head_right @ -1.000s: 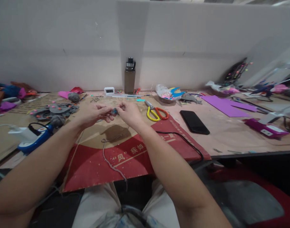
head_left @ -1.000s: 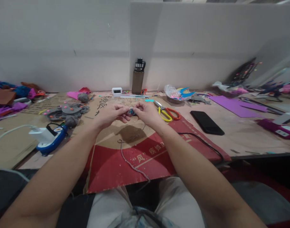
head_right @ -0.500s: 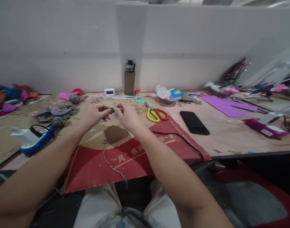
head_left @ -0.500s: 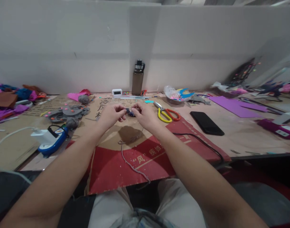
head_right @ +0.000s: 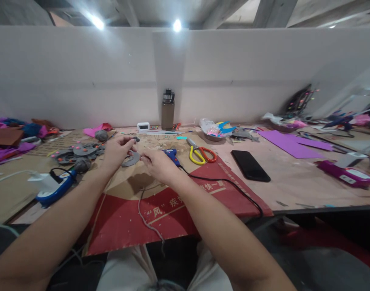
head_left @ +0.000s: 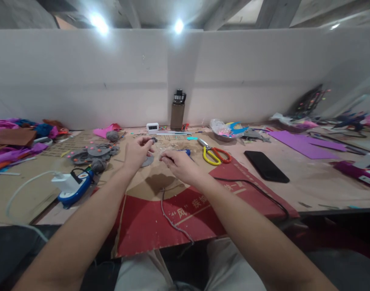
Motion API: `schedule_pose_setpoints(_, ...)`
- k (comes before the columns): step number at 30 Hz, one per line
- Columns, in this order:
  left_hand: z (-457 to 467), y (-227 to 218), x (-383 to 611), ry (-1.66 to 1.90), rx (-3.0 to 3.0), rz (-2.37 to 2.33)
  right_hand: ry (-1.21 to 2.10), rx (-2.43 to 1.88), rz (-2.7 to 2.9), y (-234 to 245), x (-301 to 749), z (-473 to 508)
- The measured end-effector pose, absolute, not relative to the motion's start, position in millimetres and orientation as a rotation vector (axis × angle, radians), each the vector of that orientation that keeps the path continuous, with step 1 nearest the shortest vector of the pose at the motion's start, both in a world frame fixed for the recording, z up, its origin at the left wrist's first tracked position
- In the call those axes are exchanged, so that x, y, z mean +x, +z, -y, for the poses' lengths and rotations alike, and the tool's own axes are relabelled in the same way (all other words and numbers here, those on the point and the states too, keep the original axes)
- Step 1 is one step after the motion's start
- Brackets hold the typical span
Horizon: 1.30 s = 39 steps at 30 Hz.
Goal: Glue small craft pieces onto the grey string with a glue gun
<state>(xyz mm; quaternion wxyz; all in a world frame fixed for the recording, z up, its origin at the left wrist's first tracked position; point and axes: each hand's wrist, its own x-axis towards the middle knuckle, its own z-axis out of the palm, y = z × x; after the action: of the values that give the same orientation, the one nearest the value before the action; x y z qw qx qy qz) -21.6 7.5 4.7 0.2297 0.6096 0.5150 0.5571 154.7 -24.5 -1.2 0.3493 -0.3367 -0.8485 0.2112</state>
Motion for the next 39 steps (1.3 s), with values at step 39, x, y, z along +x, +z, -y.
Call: schedule_pose_setpoints(39, -30, 36, -101, 2.300, 0.576, -1.097, 1.279, -0.856, 2.610, 7, 186, 20)
